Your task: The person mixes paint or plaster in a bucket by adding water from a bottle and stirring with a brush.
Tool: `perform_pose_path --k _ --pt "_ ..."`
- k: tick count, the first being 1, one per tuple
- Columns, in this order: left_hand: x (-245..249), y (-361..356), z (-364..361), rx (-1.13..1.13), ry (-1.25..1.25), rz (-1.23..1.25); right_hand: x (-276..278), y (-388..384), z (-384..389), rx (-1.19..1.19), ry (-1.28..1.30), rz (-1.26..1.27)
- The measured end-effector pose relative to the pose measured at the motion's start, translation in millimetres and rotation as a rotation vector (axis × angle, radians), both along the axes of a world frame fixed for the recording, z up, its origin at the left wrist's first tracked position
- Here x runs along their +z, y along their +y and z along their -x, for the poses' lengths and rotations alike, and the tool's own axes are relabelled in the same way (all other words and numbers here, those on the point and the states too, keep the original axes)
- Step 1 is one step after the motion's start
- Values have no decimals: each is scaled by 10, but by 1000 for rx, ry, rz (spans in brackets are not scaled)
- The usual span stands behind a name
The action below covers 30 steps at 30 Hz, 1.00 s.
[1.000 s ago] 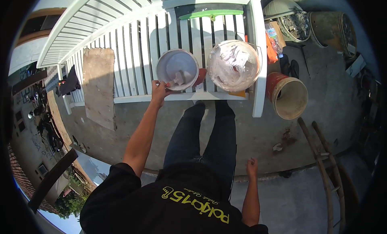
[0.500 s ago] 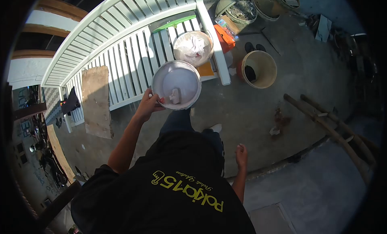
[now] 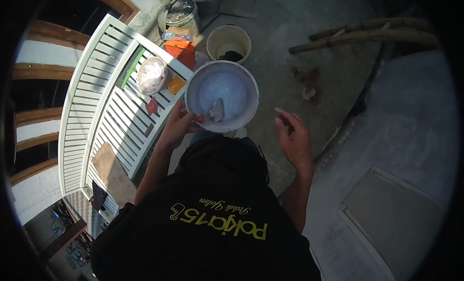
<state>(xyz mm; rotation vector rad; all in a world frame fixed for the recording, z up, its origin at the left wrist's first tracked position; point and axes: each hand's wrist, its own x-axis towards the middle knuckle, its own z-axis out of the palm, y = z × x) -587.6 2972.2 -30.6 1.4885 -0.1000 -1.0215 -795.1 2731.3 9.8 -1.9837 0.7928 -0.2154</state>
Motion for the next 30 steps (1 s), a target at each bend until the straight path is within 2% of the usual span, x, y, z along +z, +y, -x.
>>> perform_pose_path --k 2,5,8,12,15,17,20,24,27,29,30 --pt "93 -297 11 -84 -12 17 238 -51 -26 42 -38 71" --pt "156 -706 -23 -190 -7 8 407 -140 -163 134 -23 -32" --pt "209 -1137 -107 -291 4 10 301 -366 -417 316 51 14" --pt "164 -1665 -288 -400 23 52 96 -765 -820 438 116 151" --pt "61 -2054 -466 -395 111 193 -144 -1106 -1160 545 149 212" --pt "42 -2281 -634 -432 107 202 -161 -1308 -1381 601 187 239" --pt "8 -2626 -895 -436 63 204 -23 -1696 -1641 593 288 318" --pt "-253 -3008 -1307 -542 -155 172 190 -2363 -1817 330 186 316" --pt "74 -3340 -1478 -503 37 146 206 -2658 -1897 127 139 388" --pt "21 -3546 -1564 -497 2 161 115 -2876 -2005 9 44 492" --pt "-1 -3644 -1597 -494 -13 164 83 -2963 -2068 23 70 492"
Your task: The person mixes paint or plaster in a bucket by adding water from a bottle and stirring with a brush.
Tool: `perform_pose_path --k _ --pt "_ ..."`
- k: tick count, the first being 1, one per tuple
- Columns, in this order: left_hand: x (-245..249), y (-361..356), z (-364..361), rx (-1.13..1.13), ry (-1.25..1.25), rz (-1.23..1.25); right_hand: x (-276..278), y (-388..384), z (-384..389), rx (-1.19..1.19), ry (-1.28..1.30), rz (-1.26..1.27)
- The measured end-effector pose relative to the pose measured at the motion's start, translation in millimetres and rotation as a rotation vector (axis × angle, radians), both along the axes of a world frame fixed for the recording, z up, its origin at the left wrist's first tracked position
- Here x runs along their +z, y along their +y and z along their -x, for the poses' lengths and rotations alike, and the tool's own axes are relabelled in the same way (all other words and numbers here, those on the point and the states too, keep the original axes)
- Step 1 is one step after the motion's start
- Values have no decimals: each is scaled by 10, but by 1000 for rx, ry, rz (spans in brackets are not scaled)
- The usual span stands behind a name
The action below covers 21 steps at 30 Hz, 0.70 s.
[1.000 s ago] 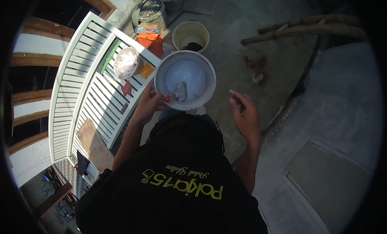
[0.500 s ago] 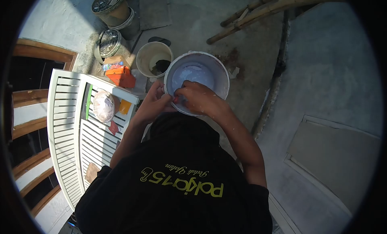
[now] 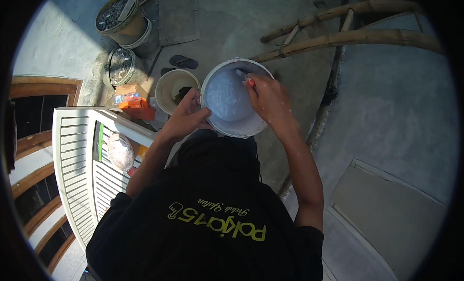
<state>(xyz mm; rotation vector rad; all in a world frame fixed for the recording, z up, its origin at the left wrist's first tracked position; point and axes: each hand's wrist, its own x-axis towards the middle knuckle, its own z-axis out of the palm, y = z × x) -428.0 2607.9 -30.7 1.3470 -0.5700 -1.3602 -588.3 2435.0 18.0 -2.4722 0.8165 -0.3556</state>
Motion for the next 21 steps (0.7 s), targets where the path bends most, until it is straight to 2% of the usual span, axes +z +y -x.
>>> perform_pose_path --k 2,8,11,14,17,21 --pt "-7 -220 -63 9 34 -24 -87 -139 -133 17 56 -9" --pt "39 -896 -174 48 24 -17 -186 -719 -252 35 88 -260" --pt "130 -1227 -204 58 -23 -10 -114 -1168 -275 -95 142 -394" --pt "210 -1549 -202 81 -28 -3 -80 -1627 -292 -106 126 -505" --pt "286 -1850 -176 121 27 -17 4 -1982 -346 -45 57 -446" --pt "309 -2147 -181 167 75 -6 -37 -2331 -479 110 -72 -177"
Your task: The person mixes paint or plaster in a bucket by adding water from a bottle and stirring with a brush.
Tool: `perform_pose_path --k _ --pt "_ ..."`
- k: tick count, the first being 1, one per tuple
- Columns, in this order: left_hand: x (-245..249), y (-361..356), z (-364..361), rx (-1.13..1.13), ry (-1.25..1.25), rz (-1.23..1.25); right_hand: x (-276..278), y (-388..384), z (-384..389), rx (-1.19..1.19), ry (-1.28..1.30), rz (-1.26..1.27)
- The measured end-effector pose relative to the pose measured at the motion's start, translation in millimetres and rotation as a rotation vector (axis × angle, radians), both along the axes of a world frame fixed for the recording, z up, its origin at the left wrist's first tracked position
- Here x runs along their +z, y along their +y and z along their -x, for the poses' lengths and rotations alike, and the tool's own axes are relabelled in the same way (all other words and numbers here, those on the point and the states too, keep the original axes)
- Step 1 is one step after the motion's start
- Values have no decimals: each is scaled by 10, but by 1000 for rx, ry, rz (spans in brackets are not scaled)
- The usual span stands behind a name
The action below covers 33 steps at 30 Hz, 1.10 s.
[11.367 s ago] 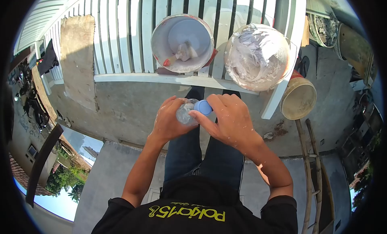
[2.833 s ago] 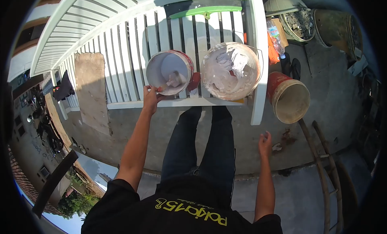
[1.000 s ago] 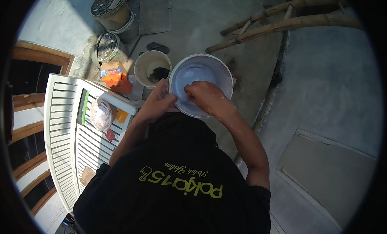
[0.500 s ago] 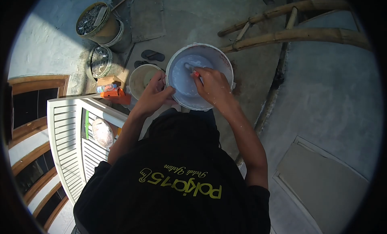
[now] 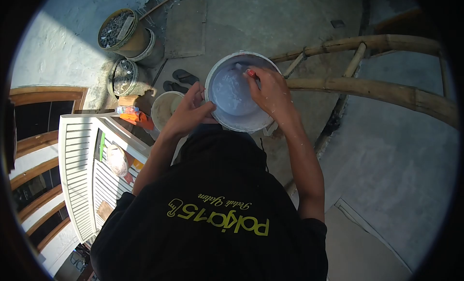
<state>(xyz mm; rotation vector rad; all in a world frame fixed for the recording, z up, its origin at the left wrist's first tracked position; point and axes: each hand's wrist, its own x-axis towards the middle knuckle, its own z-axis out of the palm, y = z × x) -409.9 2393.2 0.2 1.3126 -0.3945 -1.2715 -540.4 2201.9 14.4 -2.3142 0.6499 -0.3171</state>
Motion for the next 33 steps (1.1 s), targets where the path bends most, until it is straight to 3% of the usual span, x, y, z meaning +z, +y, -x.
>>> perform_pose_path --k 2,12,15,21,24,27,30,33 --pt "-47 -161 -12 39 -35 23 -128 -96 -110 71 -51 168" --pt "-188 -844 -890 58 -35 -57 -314 -520 -735 395 111 -3" --pt "-220 -1034 -1340 47 -27 -98 -174 -874 -1090 343 193 -85" --pt "-358 -1370 -2219 -19 -99 -16 27 -1394 -2078 160 258 69" --pt "-271 -1564 -2616 -30 -104 -7 -68 -1590 -2582 126 106 182" --pt "-184 -1755 -2923 -15 -55 29 -117 -1598 -3058 140 92 142" --pt "-183 -1867 -3188 15 -80 31 -202 -1564 -3345 292 24 81" --pt "-228 -1924 -3391 100 -30 -31 -175 -1612 -3512 468 138 -15"
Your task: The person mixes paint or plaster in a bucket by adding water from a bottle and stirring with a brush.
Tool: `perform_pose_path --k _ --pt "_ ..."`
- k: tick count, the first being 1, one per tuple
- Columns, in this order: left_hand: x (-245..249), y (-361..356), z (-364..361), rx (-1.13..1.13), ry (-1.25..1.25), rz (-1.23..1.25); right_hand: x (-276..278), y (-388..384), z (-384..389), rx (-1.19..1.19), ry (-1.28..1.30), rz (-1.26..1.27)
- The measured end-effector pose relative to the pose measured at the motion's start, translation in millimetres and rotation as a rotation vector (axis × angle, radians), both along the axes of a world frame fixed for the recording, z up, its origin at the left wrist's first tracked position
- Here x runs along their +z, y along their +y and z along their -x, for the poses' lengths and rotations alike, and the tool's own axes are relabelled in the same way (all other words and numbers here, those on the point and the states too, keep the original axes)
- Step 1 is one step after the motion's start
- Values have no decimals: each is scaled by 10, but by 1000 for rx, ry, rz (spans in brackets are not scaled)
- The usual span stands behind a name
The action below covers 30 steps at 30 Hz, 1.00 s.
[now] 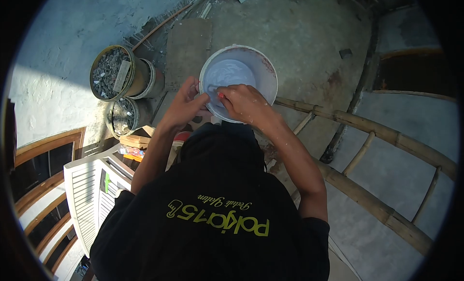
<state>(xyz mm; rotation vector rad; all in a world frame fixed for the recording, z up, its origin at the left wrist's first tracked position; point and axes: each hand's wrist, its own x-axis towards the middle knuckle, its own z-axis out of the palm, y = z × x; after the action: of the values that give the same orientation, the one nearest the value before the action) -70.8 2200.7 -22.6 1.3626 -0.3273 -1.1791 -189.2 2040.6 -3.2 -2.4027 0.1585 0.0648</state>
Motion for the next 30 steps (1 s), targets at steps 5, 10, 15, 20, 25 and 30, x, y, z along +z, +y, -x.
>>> perform_pose_path --k 5,10,15,20,25,30 --pt "34 -103 -289 67 22 -34 131 -387 -216 59 205 13" --pt "101 -478 -378 80 -13 -46 191 -1076 -459 -18 183 154" --pt "110 -1303 -499 50 -62 -48 32 -1763 -729 -128 -50 140" --pt "130 -2252 -558 37 -92 -58 -98 -2391 -702 1 -122 -17" --pt "124 -3168 -529 21 -87 -83 44 -3210 -414 3 76 -9" --pt "163 -3974 -474 -103 -73 -83 221 -4157 -42 -235 165 72"
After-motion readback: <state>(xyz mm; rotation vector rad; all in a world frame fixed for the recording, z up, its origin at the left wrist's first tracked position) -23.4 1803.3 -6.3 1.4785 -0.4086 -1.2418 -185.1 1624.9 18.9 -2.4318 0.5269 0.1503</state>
